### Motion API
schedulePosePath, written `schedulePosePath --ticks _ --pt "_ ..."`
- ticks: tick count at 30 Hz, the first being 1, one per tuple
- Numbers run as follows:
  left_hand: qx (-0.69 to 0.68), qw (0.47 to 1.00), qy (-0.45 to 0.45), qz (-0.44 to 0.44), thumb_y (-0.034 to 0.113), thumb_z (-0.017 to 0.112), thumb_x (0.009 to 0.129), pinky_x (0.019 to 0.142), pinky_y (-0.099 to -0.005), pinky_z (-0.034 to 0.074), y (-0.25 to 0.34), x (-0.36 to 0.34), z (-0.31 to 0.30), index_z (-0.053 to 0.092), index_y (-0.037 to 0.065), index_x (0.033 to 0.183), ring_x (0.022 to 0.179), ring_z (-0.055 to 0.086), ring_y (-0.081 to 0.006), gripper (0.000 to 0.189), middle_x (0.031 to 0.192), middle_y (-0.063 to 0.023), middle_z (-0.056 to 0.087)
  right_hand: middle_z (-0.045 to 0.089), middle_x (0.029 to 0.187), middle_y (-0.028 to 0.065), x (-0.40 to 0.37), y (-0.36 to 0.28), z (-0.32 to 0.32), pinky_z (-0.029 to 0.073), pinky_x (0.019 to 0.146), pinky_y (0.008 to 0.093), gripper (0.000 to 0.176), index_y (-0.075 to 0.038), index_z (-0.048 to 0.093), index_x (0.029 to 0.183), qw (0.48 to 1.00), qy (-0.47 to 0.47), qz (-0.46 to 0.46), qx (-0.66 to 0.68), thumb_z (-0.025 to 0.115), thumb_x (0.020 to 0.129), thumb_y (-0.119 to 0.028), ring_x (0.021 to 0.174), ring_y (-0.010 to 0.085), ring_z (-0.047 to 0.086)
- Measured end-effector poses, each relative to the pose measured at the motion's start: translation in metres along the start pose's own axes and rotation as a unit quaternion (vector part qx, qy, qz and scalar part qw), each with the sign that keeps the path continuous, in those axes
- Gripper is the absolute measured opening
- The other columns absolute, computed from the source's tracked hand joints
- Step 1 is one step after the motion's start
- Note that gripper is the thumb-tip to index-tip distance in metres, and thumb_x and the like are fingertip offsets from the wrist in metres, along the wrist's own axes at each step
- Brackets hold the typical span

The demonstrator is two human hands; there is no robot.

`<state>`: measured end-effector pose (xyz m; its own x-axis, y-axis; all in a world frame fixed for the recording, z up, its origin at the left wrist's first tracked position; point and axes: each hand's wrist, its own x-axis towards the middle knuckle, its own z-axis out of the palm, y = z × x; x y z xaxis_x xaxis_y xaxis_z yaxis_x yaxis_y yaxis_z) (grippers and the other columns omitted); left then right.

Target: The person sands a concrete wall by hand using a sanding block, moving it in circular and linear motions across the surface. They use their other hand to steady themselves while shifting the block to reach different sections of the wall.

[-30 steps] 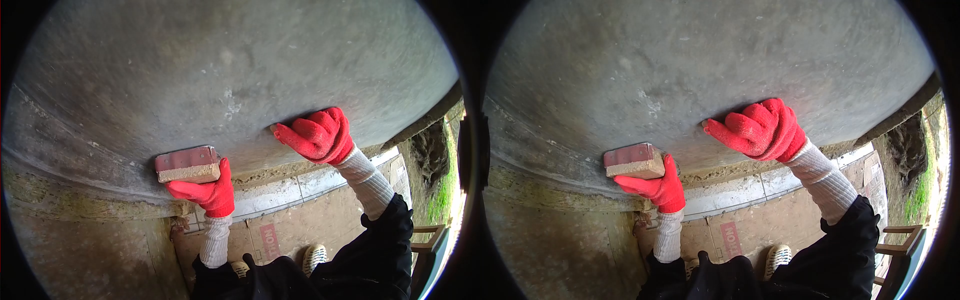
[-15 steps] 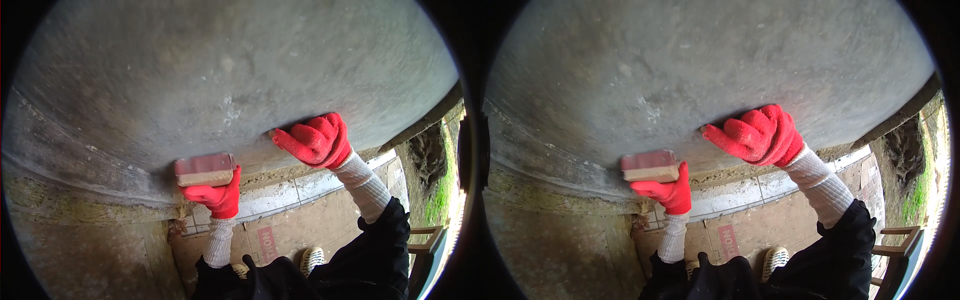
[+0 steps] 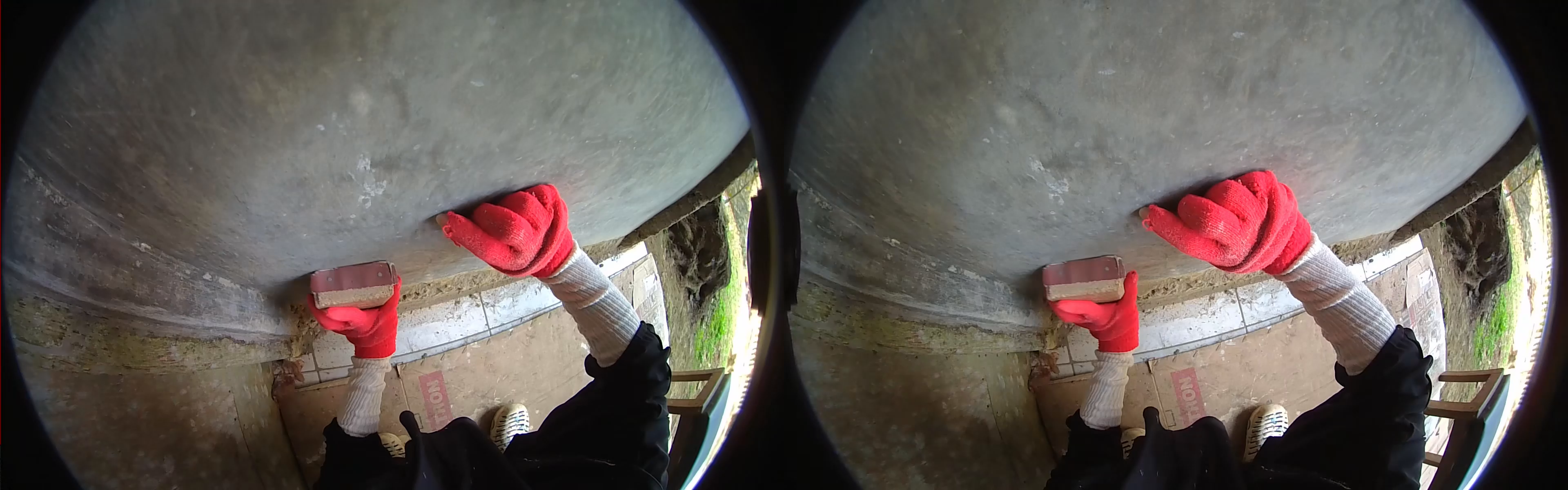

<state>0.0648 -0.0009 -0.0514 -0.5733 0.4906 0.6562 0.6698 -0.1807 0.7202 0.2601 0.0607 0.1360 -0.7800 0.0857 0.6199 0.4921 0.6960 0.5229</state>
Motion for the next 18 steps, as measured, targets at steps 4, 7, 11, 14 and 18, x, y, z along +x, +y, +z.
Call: schedulePosePath --ticks 4,7,11,14,18 --pt "-0.017 1.0 0.006 -0.008 0.037 0.092 0.051 0.098 -0.0522 0.03 0.008 -0.001 0.0 0.007 0.003 0.142 0.124 0.03 -0.0349 0.129 0.131 -0.0186 0.024 0.042 0.066 -0.0084 0.001 -0.003 0.001 0.027 0.046 0.0287 0.042 -0.025 0.069 0.096 1.0 0.02 0.009 -0.004 0.072 0.055 -0.018 0.053 0.0097 0.042" --pt "-0.036 0.998 0.014 -0.048 0.044 0.092 0.048 0.102 -0.0538 0.025 0.038 0.02 -0.006 -0.001 0.003 0.145 0.128 0.022 -0.0382 0.14 0.135 -0.0205 0.017 0.041 0.064 -0.0081 0.0 -0.002 0.002 0.026 0.045 0.0283 0.042 -0.025 0.069 0.096 0.999 0.031 0.005 -0.008 0.072 0.055 -0.018 0.05 0.0096 0.041" --pt "0.049 0.998 0.012 0.035 0.048 0.091 0.048 0.095 -0.0536 0.033 0.007 -0.003 0.006 0.005 0.003 0.142 0.122 0.034 -0.0364 0.134 0.133 -0.0202 0.024 0.047 0.082 -0.0039 -0.003 0.002 -0.004 0.036 0.048 0.0275 0.058 -0.021 0.064 0.116 0.999 -0.037 -0.019 -0.018 0.062 0.058 -0.02 0.067 0.0126 0.047" --pt "-0.013 1.0 -0.01 0.024 0.05 0.089 0.051 0.09 -0.0514 0.037 -0.011 -0.022 0.01 0.011 0.001 0.14 0.117 0.039 -0.0351 0.128 0.131 -0.0197 0.028 0.046 0.081 -0.0041 -0.001 0.0 -0.002 0.036 0.048 0.027 0.058 -0.021 0.064 0.116 0.999 -0.029 -0.017 0.005 0.062 0.058 -0.02 0.066 0.0124 0.047" --pt "0.026 0.999 0.007 0.038 0.049 0.089 0.052 0.087 -0.0505 0.04 0.014 -0.002 0.006 0.01 0.001 0.141 0.113 0.043 -0.0352 0.128 0.132 -0.0193 0.027 0.043 0.064 -0.0074 0.003 0.001 -0.001 0.029 0.042 0.0276 0.042 -0.022 0.069 0.098 1.0 0.01 -0.008 0.006 0.069 0.056 -0.018 0.049 0.0101 0.042"
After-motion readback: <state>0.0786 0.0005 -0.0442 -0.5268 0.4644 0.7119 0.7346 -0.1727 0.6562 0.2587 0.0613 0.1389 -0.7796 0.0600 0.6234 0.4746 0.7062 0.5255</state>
